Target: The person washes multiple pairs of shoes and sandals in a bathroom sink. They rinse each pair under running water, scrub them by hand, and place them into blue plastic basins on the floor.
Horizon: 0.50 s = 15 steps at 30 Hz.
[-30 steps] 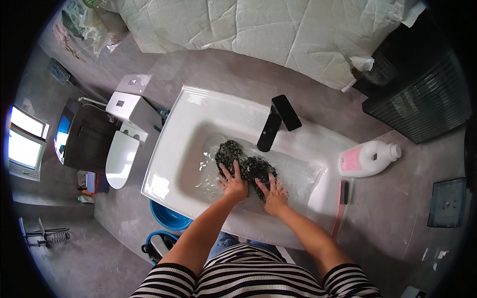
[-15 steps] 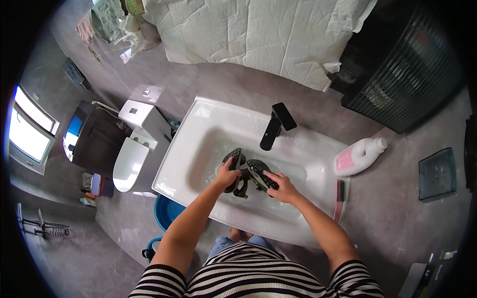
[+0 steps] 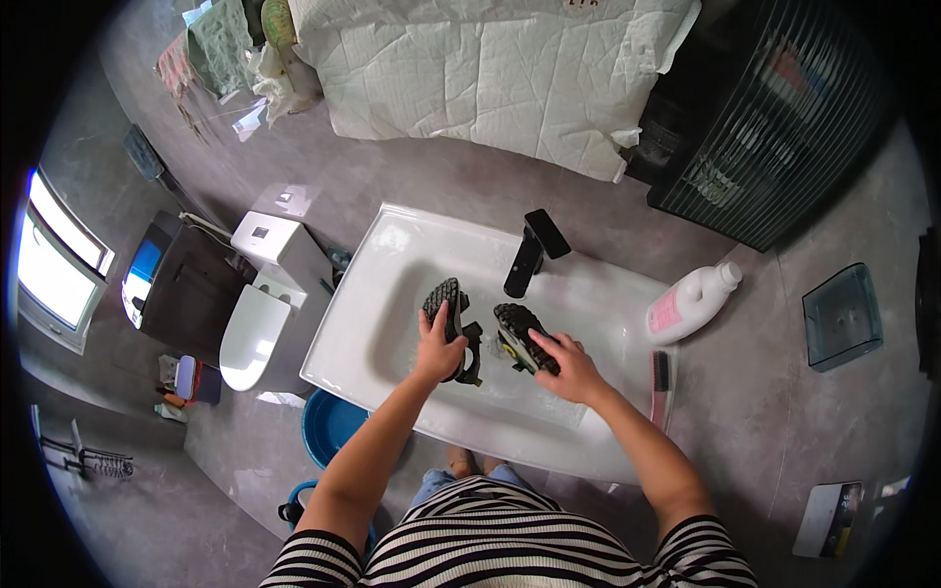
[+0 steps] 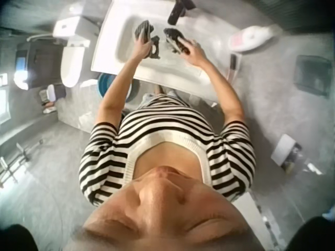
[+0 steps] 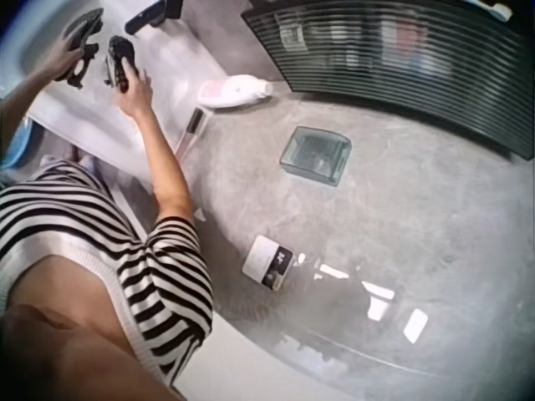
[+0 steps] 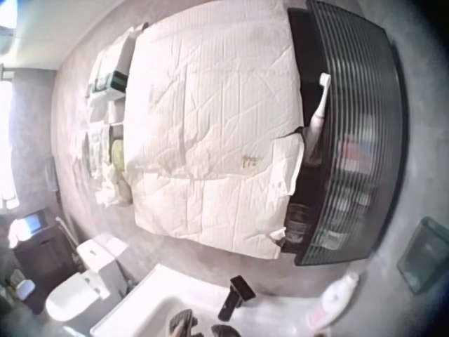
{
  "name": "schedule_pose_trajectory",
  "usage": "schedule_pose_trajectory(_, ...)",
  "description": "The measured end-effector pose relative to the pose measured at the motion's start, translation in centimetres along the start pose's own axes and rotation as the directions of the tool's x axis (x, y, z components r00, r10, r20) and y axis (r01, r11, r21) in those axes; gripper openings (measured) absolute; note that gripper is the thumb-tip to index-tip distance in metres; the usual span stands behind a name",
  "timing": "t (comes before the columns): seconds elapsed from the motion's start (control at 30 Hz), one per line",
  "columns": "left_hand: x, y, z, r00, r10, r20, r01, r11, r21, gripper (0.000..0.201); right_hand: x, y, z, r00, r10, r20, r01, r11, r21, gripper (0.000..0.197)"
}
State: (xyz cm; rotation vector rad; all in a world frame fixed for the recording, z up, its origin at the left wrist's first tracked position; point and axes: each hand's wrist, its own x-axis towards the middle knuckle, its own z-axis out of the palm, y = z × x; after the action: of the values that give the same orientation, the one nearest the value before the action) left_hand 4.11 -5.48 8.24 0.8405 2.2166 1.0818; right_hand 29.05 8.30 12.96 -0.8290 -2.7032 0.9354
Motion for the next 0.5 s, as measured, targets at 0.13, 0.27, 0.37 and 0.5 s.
schedule_pose_trajectory(0.13, -1.0, -0.1, 3.7, 0.989, -0.064, -0.134, 0.105, 0.94, 0.324, 0.087, -0.3, 0.6, 3.4, 0.999, -0.029, 0.024, 0.035, 0.946, -0.321, 0.087)
schedule_pose_trajectory(0.27, -0.7, -2.9, 7.0, 0.984, -0.135, -0.116, 0.168, 0.916, 0.364, 0.093, 0.1, 2.8, 7.0, 0.997, -0.066, 0.047, 0.079, 0.911, -0.404, 0.091)
schedule_pose_trajectory(0.37, -0.9, -3.6, 8.0, 0.993, -0.111, -0.03, 0.111, 0.856, 0.506, 0.097, 0.7, 4.0, 8.9, 0.998, -0.019, 0.055, 0.04, 0.912, -0.408, 0.095)
schedule_pose_trajectory(0.5, -1.0, -4.6, 8.0, 0.995, -0.097, 0.021, 0.068, 0.824, 0.563, 0.097, 1.6, 4.6, 10.1, 0.981, 0.082, 0.174, 0.001, 0.904, -0.427, 0.099)
